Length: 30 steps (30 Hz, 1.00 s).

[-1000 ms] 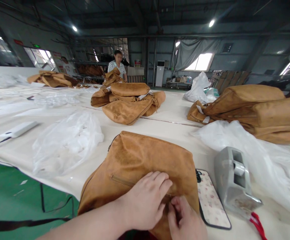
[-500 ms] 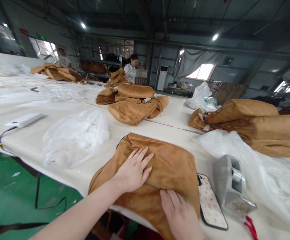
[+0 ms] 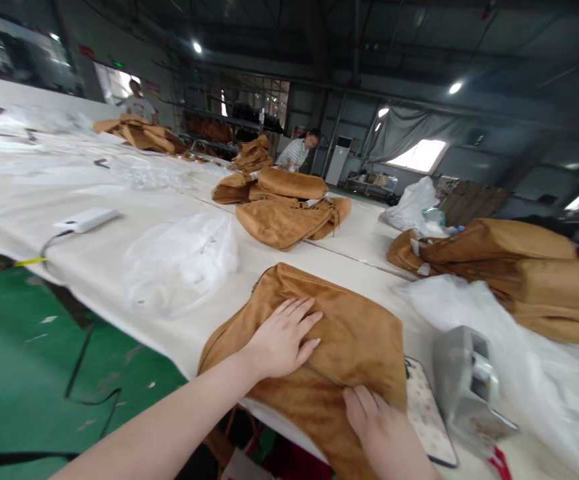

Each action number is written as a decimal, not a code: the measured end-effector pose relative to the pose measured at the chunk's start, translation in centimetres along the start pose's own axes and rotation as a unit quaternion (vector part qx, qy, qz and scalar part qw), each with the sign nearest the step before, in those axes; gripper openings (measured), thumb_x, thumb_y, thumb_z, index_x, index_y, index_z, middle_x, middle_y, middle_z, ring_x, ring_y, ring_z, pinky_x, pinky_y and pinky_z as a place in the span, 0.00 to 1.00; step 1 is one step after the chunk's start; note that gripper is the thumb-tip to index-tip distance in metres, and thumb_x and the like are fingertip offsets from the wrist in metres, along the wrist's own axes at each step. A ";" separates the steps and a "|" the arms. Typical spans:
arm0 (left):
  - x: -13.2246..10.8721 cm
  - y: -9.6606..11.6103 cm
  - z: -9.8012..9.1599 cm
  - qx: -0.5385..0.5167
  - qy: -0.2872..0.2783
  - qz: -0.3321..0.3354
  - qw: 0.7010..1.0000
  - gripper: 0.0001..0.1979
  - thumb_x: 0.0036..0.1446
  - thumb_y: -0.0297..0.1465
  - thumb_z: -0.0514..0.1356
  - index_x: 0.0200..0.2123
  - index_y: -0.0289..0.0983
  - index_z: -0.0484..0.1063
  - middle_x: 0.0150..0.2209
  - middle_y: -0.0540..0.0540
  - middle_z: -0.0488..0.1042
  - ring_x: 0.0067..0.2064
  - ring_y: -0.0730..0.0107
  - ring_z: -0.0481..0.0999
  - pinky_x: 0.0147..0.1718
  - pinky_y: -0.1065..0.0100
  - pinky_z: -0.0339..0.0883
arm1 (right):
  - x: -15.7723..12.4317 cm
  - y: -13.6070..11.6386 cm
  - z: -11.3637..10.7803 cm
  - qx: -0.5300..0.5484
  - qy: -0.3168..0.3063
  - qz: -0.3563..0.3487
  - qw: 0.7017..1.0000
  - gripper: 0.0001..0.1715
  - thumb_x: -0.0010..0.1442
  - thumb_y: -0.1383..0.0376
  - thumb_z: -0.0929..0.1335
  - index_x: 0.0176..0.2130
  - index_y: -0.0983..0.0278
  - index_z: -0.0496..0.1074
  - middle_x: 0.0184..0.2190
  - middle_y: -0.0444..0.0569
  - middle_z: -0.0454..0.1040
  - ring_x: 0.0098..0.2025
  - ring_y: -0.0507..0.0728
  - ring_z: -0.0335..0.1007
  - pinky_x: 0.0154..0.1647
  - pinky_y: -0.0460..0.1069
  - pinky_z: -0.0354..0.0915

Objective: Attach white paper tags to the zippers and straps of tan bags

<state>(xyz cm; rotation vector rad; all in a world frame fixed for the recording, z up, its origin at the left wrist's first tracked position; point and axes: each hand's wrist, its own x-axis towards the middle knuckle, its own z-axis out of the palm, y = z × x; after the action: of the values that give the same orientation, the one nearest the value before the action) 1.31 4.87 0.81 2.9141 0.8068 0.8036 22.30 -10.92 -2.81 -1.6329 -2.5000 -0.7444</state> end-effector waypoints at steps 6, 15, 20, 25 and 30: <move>-0.3 -1.6 1.6 0.006 0.060 0.014 0.998 0.24 0.63 0.40 0.52 0.61 0.42 0.62 0.63 0.43 0.62 0.63 0.56 0.63 0.62 0.51 0.56 | 0.4 -0.7 -1.9 0.099 0.030 0.113 0.988 0.07 0.64 0.70 0.62 0.39 0.60 0.68 0.30 0.43 0.73 0.29 0.54 0.71 0.28 0.48 0.64; -0.3 -1.8 2.1 0.030 0.064 0.013 0.997 0.26 0.62 0.44 0.53 0.60 0.41 0.65 0.63 0.42 0.63 0.62 0.54 0.64 0.62 0.51 0.57 | -5.8 7.3 -6.5 0.034 0.080 0.289 0.953 0.14 0.68 0.63 0.59 0.38 0.61 0.72 0.32 0.47 0.75 0.34 0.56 0.72 0.36 0.49 0.62; -0.3 -1.8 2.2 0.037 0.066 0.020 0.997 0.26 0.62 0.44 0.53 0.60 0.41 0.64 0.63 0.43 0.63 0.63 0.54 0.64 0.62 0.52 0.56 | -11.6 19.2 -6.3 -0.059 0.020 0.595 0.801 0.19 0.66 0.63 0.58 0.47 0.64 0.72 0.48 0.55 0.73 0.45 0.61 0.72 0.41 0.52 0.65; -0.2 -1.7 2.3 0.062 0.058 0.016 0.996 0.26 0.62 0.43 0.53 0.60 0.41 0.64 0.63 0.43 0.62 0.63 0.55 0.63 0.61 0.52 0.56 | -15.9 25.4 -3.6 -0.045 -0.051 0.659 0.749 0.21 0.60 0.67 0.62 0.51 0.71 0.72 0.50 0.65 0.71 0.45 0.64 0.74 0.45 0.54 0.66; -0.1 -1.7 2.3 0.058 0.054 0.012 0.997 0.25 0.62 0.42 0.53 0.60 0.42 0.64 0.63 0.44 0.64 0.62 0.55 0.64 0.62 0.51 0.56 | -17.0 27.0 -0.3 -0.002 -0.093 0.658 0.747 0.21 0.58 0.71 0.66 0.52 0.69 0.70 0.55 0.59 0.69 0.52 0.61 0.70 0.53 0.54 0.63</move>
<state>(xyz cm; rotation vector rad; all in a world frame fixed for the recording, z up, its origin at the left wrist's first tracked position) 1.53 6.61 -1.42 3.0090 0.8557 0.9548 53.32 -16.73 1.87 -2.8068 -0.7664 -0.3290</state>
